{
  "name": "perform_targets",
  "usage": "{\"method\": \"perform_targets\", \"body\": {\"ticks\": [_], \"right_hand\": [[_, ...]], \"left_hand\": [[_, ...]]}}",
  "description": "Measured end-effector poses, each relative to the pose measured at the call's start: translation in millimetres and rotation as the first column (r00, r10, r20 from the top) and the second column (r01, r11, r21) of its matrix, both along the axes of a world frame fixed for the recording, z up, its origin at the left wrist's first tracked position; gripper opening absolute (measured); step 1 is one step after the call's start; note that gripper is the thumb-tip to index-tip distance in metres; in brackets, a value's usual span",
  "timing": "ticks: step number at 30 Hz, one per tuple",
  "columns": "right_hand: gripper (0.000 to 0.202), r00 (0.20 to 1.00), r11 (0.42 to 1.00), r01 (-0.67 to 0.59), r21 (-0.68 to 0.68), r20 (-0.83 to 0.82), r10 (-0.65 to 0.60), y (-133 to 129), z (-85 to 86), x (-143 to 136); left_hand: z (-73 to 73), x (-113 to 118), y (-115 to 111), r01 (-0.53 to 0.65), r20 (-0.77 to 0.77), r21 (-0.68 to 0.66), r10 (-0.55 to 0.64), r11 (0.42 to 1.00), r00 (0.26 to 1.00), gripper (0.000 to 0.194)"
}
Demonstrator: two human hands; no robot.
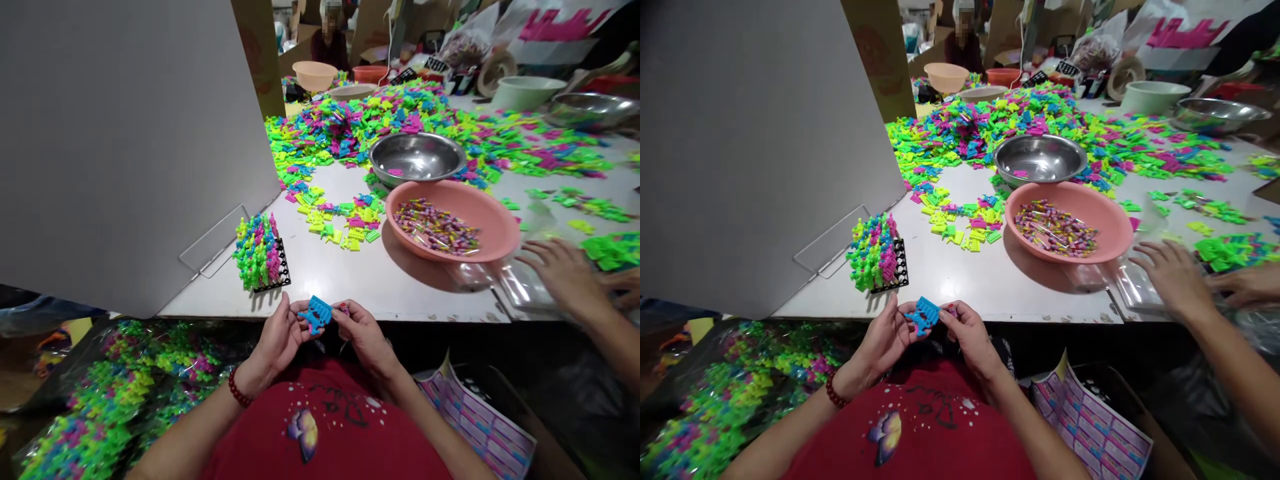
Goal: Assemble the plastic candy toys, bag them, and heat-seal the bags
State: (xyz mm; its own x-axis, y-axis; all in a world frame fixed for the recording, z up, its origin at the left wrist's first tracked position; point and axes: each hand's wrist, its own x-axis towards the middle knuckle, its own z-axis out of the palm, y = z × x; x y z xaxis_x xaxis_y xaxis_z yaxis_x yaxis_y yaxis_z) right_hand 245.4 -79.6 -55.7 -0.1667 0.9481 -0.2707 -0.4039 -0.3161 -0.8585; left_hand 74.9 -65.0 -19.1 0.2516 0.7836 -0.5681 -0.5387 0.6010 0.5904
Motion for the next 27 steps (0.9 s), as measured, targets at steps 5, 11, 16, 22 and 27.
{"method": "perform_targets", "body": {"ticks": [5,11,16,22,27], "right_hand": [[0.029,0.999,0.999,-0.030,0.022,0.045,0.029,1.0,-4.5,6.1],[0.019,0.942,0.943,-0.119,0.311,0.336,0.007,-2.4,-4.5,12.3],[0.033,0.888,0.925,-0.201,0.323,0.460,0.032,-4.6,3.4,18.7],[0.035,0.968,0.978,-0.147,0.150,0.227,0.111,-10.6,-0.8,18.1],[0.037,0.978,0.984,-0.156,0.083,0.151,0.142,-10.1,-2.8,17.7]], "left_hand": [[-6.8,-2.1,4.1,0.142,0.028,-0.145,-0.139,0.979,0.990,0.053],[-9.9,-2.5,-0.9,0.296,0.067,-0.040,-0.292,0.954,0.954,0.034],[-11.2,1.0,-2.6,0.134,-0.123,0.075,-0.124,0.988,0.985,0.041],[-9.6,3.9,-6.4,0.143,-0.139,0.104,-0.128,0.984,0.982,0.041],[-10.2,4.5,-11.6,0.192,-0.159,0.152,-0.168,0.970,0.973,0.039]]}}
